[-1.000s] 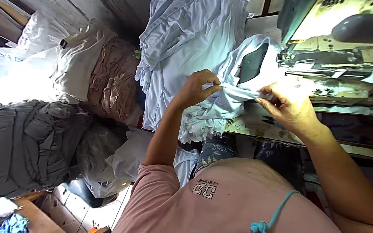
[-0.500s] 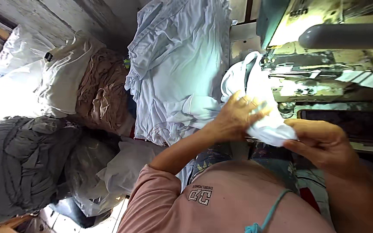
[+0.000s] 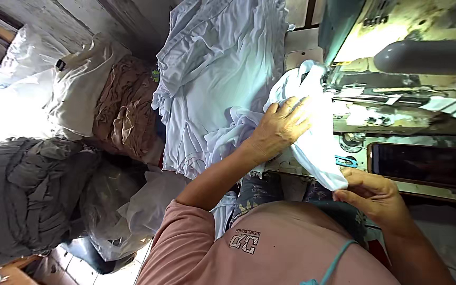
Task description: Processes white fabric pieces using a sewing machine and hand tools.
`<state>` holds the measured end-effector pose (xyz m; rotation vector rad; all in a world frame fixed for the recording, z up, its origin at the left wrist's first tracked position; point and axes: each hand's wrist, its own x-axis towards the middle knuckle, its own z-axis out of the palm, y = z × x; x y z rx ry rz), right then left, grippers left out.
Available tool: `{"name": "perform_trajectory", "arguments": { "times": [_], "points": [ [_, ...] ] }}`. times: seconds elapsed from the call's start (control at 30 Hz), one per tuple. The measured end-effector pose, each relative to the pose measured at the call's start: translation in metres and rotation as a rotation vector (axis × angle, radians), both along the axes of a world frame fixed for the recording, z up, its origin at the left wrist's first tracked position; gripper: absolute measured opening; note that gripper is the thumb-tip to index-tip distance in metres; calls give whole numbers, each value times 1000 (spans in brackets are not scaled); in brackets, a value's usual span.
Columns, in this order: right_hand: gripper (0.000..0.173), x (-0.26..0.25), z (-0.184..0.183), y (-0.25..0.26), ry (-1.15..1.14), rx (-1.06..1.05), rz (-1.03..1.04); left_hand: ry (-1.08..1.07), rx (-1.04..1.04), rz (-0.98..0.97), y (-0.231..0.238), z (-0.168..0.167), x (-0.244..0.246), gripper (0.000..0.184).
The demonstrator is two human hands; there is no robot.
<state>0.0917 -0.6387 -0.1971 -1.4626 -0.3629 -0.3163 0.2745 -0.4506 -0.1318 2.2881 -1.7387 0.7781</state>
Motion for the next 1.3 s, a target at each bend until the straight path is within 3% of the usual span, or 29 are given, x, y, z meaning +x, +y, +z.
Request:
{"name": "perform_trajectory", "arguments": {
  "times": [0.23,0.53,0.6,0.67,0.77,0.87,1.0,1.07,1.2,1.3],
  "points": [
    [14,25,-6,-4,-69,-131,-113,-120,-65,-14,-13,28,18,22],
    [9,63,1,-2,-57,-197,-309,-185,-244,47,-31,25,63,21],
    [8,71,2,-2,-58,-199,-326,-31,-160,66,-25,30,62,25],
    [8,77,3,-3,-63,-178,-328,223,-21,78,-19,41,59,53],
    [9,85,5,-4,-101,-177,-345,386,31,-55,-7,55,61,43],
    [9,91,8,-4,-150,-196,-379,192,-93,-182,-9,54,53,19],
    [10,98,8,-5,-218,-213,-431,-224,-158,-165,-20,38,44,17],
    [11,102,7,-5,-248,-206,-436,-228,-120,-152,-22,33,45,20],
    [10,107,6,-7,-258,-178,-387,42,-4,-233,-22,41,30,29],
    [10,107,5,-11,-266,-200,-379,57,-50,-298,-27,32,24,22]
  ]
}}
